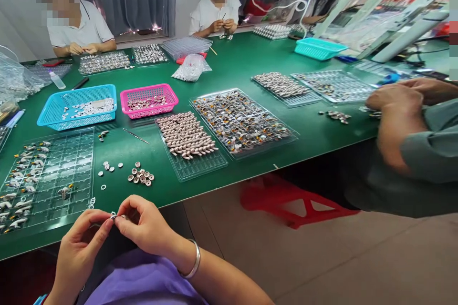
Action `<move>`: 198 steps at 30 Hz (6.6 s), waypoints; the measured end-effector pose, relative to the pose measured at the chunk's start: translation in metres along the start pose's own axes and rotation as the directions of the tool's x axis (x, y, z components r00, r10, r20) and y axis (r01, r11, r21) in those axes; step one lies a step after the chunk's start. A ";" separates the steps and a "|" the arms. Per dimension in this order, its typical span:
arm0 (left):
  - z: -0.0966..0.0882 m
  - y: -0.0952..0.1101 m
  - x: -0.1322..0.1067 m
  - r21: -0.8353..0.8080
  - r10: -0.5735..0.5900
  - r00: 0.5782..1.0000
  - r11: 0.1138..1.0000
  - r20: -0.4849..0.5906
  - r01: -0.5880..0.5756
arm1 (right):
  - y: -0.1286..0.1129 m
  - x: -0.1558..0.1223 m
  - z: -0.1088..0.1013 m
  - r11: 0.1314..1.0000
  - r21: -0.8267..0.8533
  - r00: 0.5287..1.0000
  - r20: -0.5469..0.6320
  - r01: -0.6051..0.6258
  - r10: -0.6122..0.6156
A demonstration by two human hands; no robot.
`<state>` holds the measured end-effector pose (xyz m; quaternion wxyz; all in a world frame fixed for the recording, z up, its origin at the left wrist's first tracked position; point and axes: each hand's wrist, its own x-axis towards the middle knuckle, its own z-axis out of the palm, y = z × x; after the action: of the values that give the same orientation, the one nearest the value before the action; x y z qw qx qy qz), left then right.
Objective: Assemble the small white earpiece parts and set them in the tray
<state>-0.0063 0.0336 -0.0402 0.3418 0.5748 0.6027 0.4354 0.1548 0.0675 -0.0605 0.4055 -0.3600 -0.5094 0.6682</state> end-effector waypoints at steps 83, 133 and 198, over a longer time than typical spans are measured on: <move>0.013 -0.018 -0.011 0.297 0.441 0.896 0.862 -0.042 -0.411 | -0.026 -0.008 -0.013 0.870 -0.472 0.990 0.063 0.144 -0.130; 0.013 -0.004 0.003 -0.636 -0.136 0.970 0.735 0.201 0.235 | -0.024 -0.005 -0.022 0.750 0.492 0.888 0.358 -0.442 0.288; -0.007 0.015 -0.007 0.338 0.732 0.670 0.604 0.122 -0.722 | 0.004 -0.025 -0.005 0.835 0.542 0.994 0.091 -0.097 0.057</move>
<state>-0.0056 0.0249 -0.0244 0.0159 0.8152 0.3905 0.4274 0.1688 0.0463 -0.0638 0.4456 -0.2261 -0.2972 0.8136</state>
